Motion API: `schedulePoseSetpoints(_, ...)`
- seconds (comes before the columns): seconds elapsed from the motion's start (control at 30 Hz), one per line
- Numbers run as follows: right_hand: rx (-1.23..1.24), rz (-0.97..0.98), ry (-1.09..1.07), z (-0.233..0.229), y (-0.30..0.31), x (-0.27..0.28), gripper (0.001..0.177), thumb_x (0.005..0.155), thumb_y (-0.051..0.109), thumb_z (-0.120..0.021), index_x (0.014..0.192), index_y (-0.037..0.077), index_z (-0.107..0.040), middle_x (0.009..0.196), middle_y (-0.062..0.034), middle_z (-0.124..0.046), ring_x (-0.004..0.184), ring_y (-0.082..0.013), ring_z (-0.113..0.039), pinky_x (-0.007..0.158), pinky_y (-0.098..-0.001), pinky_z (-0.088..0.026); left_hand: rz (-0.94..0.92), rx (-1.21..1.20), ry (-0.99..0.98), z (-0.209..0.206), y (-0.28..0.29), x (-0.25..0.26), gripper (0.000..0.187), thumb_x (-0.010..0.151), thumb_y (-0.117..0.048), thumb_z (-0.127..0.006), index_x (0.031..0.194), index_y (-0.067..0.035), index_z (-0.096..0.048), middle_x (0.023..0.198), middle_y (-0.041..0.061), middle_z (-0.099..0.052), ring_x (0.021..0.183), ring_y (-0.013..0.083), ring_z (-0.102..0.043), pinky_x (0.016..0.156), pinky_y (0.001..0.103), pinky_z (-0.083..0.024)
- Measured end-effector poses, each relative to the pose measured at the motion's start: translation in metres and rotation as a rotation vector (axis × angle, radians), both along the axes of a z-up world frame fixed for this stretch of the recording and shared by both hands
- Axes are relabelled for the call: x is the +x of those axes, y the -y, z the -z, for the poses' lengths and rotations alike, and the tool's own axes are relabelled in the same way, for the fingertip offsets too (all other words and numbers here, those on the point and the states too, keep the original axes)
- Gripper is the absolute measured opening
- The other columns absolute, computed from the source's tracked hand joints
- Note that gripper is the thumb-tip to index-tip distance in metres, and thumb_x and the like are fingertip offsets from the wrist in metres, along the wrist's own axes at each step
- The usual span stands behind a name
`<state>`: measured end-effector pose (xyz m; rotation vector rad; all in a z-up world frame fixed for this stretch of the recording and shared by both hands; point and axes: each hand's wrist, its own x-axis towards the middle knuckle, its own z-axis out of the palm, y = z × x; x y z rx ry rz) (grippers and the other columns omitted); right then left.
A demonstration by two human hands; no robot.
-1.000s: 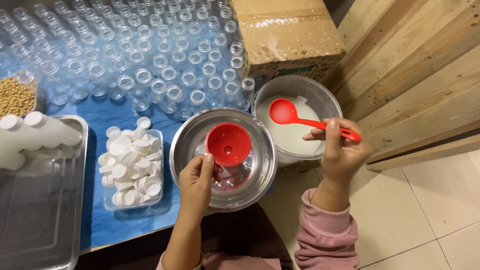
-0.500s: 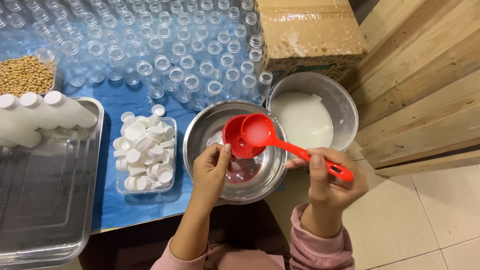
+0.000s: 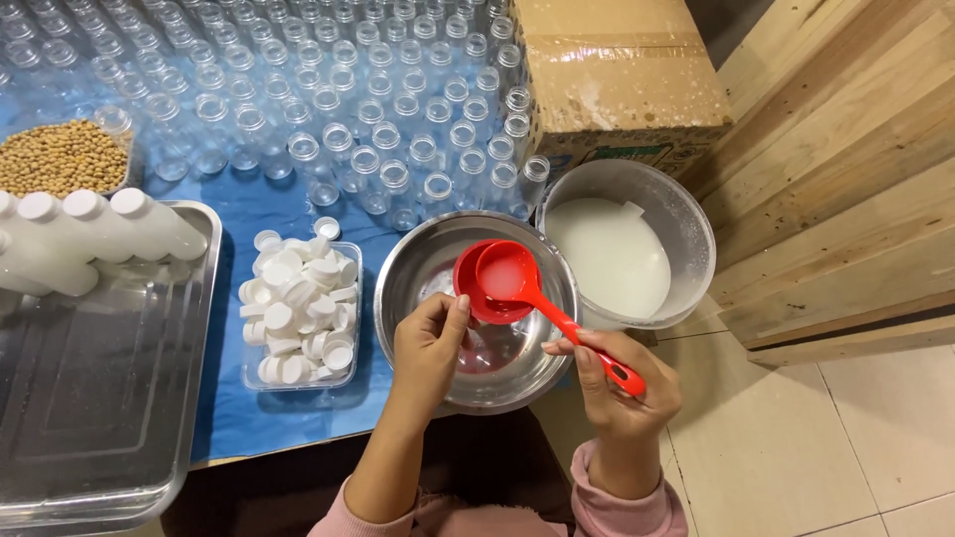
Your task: The person scoops a white liquid from a large bucket using a red ladle and pours it into small clear plastic bottles through a red funnel. They then secure the bottles with white caps and place them on a metal tray.
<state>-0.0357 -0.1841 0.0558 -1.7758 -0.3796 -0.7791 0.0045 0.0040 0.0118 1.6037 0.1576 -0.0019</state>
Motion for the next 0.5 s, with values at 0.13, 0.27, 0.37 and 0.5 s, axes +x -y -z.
schedulePoseSetpoints(0.13,-0.014,0.007,-0.011,0.0018,-0.0008,-0.0009,0.011,0.095,0.000,-0.065,0.101,-0.008,-0.064,0.082,-0.0234,-0.073,0.071,-0.0316,-0.081,0.068,-0.0279,-0.068,0.000,-0.037,0.008,0.0006,-0.0005,-0.0010,0.036,0.100,-0.035,-0.060,0.074,-0.011,-0.066,0.063,0.002,-0.065,0.058,0.0109,-0.060,0.062,0.026,-0.047)
schedulePoseSetpoints(0.27,-0.021,-0.044,0.031,0.0075,0.0006,-0.0004,0.012,0.095,-0.001,-0.064,0.105,-0.009,-0.064,0.085,-0.0255,-0.073,0.074,-0.0341,-0.081,0.071,-0.0308,-0.069,0.004,-0.020,0.014,0.0018,-0.0012,-0.0013,0.036,0.099,-0.035,-0.060,0.074,-0.011,-0.066,0.062,0.002,-0.065,0.059,0.0110,-0.061,0.064,0.026,-0.048)
schedulePoseSetpoints(0.37,-0.016,-0.044,0.037,0.0083,0.0001,-0.0020,0.012,0.095,-0.002,-0.064,0.105,-0.008,-0.063,0.085,-0.0255,-0.073,0.074,-0.0351,-0.081,0.071,-0.0320,-0.070,0.004,-0.013,0.008,0.0004,-0.0013,-0.0021,0.036,0.099,-0.036,-0.060,0.074,-0.011,-0.067,0.062,0.002,-0.066,0.059,0.0110,-0.061,0.064,0.027,-0.049)
schedulePoseSetpoints(0.5,-0.038,-0.043,0.065,0.0065,0.0015,-0.0019,0.014,0.096,0.000,-0.064,0.107,-0.008,-0.063,0.085,-0.0256,-0.074,0.074,-0.0347,-0.081,0.071,-0.0307,-0.068,0.001,-0.014,0.013,-0.0006,-0.0010,-0.0023,0.036,0.099,-0.036,-0.060,0.073,-0.011,-0.066,0.062,0.001,-0.065,0.059,0.0106,-0.060,0.064,0.027,-0.048)
